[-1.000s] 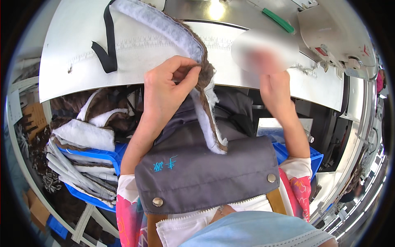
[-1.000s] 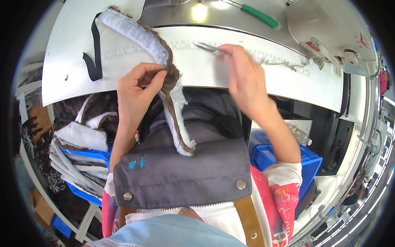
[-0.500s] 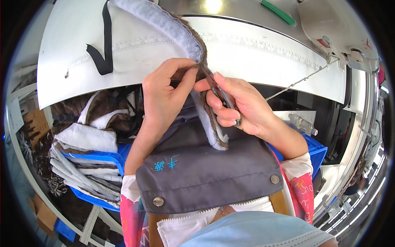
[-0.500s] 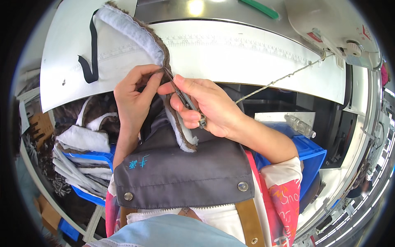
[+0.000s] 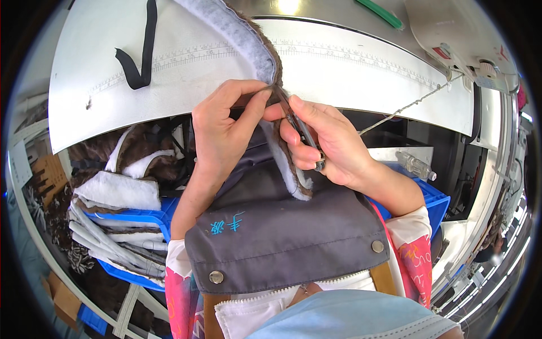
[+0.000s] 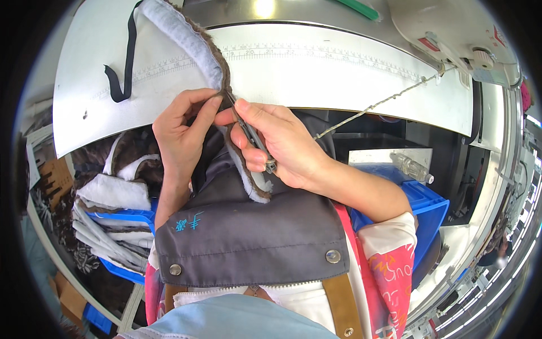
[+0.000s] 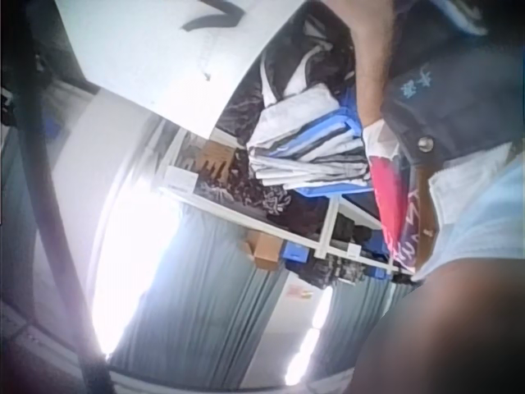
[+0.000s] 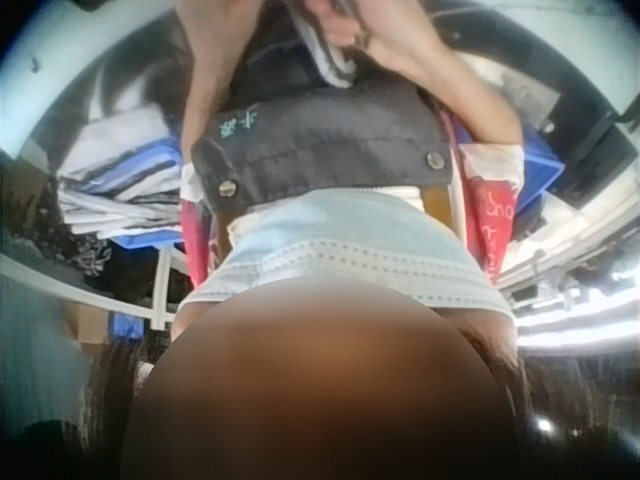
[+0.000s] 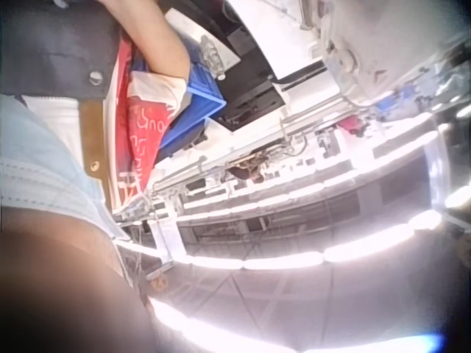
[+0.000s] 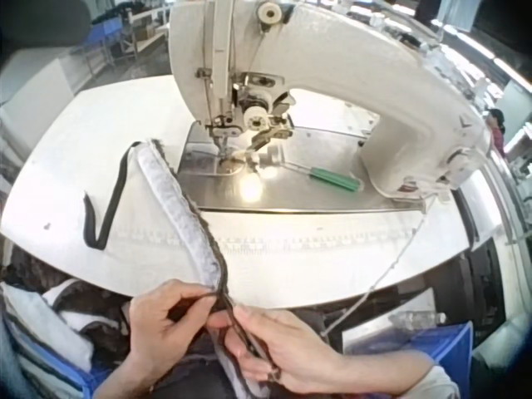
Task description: Sewing a fur trim onto a fabric backing using an industrial sewing machine and precision tools.
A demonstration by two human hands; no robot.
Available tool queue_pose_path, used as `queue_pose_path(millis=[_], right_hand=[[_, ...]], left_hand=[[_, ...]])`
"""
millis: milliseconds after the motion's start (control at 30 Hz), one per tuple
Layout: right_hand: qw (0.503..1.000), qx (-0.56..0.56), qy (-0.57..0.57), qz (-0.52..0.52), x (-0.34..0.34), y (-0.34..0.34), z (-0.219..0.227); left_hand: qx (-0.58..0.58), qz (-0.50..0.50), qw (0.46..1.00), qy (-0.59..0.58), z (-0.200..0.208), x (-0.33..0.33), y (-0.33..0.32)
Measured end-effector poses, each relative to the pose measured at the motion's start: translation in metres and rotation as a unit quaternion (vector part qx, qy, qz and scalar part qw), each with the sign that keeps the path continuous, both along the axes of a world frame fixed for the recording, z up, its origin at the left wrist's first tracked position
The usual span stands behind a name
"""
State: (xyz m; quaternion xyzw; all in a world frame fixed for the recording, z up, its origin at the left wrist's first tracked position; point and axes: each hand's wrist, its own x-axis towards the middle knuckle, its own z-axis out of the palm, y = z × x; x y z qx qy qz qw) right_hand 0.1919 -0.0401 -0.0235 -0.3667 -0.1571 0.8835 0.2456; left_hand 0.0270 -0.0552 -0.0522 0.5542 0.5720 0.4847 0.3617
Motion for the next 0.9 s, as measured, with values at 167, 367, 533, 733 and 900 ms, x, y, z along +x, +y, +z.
queue_pose_path(millis=[167,367,533,733,900], right_hand=[[0.999,0.011,-0.043,0.007,-0.005,0.003,0.002],[0.999,0.03,-0.039,-0.004,-0.006,0.002,-0.002],[0.997,0.056,-0.05,0.008,-0.002,0.002,-0.006],[0.847,0.437,-0.3,0.042,0.013,0.018,-0.002],[0.788,0.515,-0.336,0.024,0.002,0.035,-0.025]], left_hand=[[-0.006,-0.02,1.0,-0.014,0.0,-0.004,0.001],[0.001,-0.029,0.999,-0.021,0.0,-0.004,0.001],[-0.017,-0.023,0.999,-0.045,0.001,-0.002,0.0],[0.023,-0.02,0.999,-0.022,-0.002,0.0,0.001],[-0.011,-0.015,0.997,-0.071,0.003,-0.001,-0.004]])
